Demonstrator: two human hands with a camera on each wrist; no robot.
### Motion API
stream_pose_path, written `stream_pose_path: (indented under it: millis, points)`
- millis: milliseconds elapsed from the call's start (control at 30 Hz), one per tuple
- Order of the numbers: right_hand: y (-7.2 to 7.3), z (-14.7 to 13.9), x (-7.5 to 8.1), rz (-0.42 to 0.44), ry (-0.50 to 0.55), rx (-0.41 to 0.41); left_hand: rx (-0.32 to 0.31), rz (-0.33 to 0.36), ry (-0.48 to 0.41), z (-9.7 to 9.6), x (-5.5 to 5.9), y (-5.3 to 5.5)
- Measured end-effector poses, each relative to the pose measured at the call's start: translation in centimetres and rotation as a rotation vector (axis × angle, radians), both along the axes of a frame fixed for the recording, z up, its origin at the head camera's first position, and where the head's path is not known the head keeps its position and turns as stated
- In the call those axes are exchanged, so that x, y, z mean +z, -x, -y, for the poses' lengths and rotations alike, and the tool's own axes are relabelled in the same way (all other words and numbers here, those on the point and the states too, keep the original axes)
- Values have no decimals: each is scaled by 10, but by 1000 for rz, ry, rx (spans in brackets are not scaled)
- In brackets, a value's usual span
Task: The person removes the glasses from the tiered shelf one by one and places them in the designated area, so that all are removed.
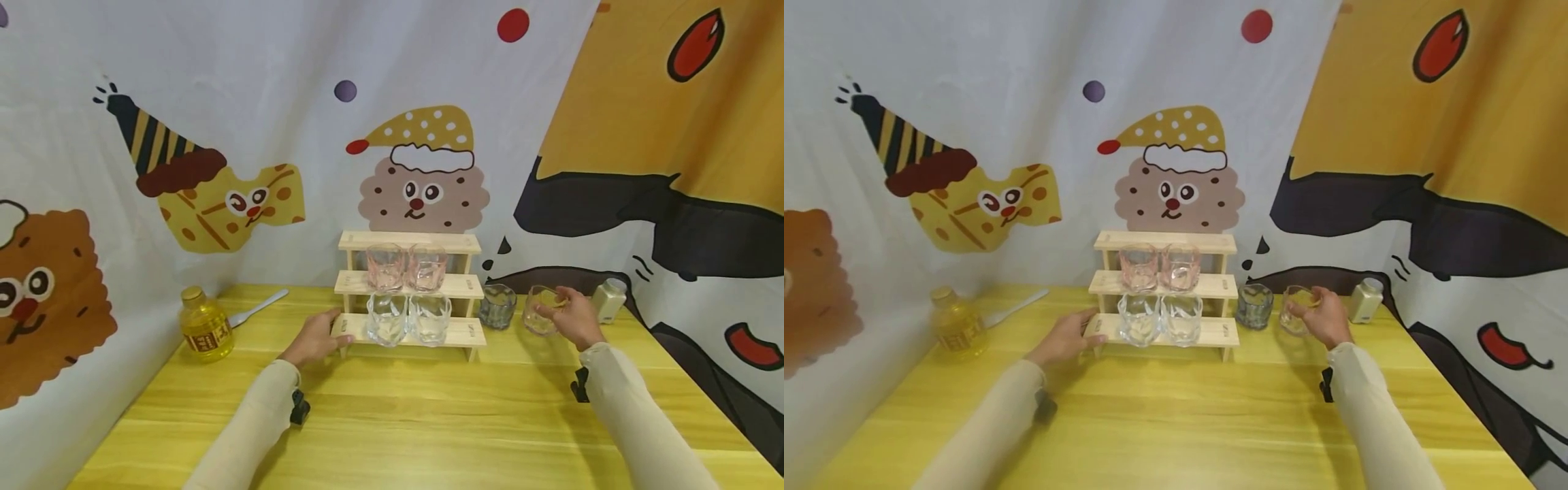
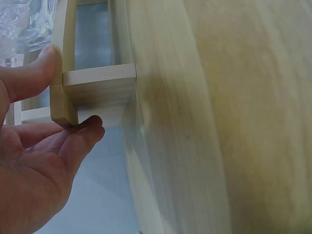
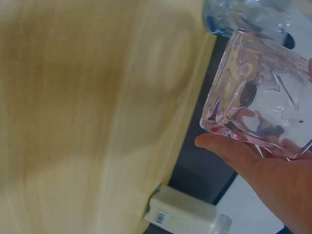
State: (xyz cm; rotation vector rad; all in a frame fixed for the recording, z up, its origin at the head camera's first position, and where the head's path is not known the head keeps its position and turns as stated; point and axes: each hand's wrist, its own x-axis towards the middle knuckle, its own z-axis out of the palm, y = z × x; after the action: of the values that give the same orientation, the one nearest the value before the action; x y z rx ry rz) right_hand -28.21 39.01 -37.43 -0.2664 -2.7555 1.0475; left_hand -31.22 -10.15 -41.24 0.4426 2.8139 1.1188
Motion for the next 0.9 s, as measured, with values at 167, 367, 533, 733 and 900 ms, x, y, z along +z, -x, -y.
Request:
stream_pose_path:
  millis: [167,367,533,733,900]
  points:
    - [3,-3,-8,15,-2,-13,-3,2,-13,-1,2,-1]
    - [7,-3,-18,50,66,-5,-8,-3,-20,0,-1,1]
    - [10,-3,-24,49,89,-7,-10,-8,-11,0,-1,1]
    - [14,0,-29,34,133,-4,-11,-8,-17,0,-2,0]
    - [16,2,-29,29,143,1,-11,-13,-29,-1,-3,0]
